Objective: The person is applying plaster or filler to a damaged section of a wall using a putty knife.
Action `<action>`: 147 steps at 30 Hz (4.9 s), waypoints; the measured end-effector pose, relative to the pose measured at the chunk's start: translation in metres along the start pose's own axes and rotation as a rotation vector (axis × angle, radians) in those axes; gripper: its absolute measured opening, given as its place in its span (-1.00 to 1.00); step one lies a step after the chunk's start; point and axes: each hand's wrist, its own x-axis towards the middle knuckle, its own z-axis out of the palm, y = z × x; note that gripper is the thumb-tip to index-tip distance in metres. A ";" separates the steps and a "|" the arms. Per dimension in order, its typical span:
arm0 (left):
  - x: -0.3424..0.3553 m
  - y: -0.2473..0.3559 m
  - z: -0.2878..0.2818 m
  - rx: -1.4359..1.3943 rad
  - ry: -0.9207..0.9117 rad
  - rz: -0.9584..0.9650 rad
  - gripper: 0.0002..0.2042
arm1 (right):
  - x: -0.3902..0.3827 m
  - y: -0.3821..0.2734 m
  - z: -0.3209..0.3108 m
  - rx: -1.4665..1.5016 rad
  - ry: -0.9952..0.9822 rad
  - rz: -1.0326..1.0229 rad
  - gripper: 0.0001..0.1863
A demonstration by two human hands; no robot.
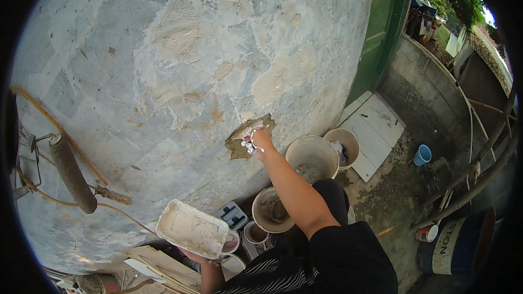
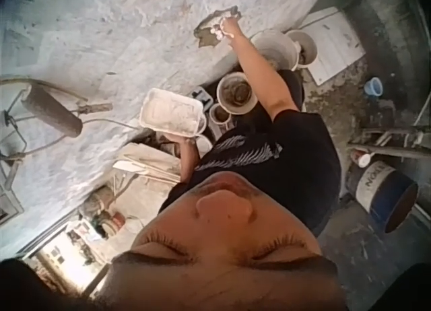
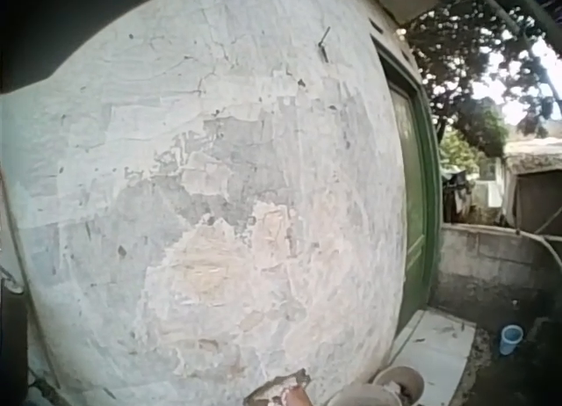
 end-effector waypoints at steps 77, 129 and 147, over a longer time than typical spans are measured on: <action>0.006 -0.008 -0.035 -0.001 0.035 -0.036 -0.37 | 0.077 0.068 -0.067 -0.942 0.491 -0.302 -0.71; 0.005 -0.032 -0.030 0.186 0.320 -0.032 -0.38 | 0.090 0.146 -0.091 -0.602 0.445 -0.204 -0.82; 0.005 -0.017 -0.019 0.002 0.211 -0.068 -0.38 | 0.060 0.145 -0.076 0.240 0.172 0.231 -0.87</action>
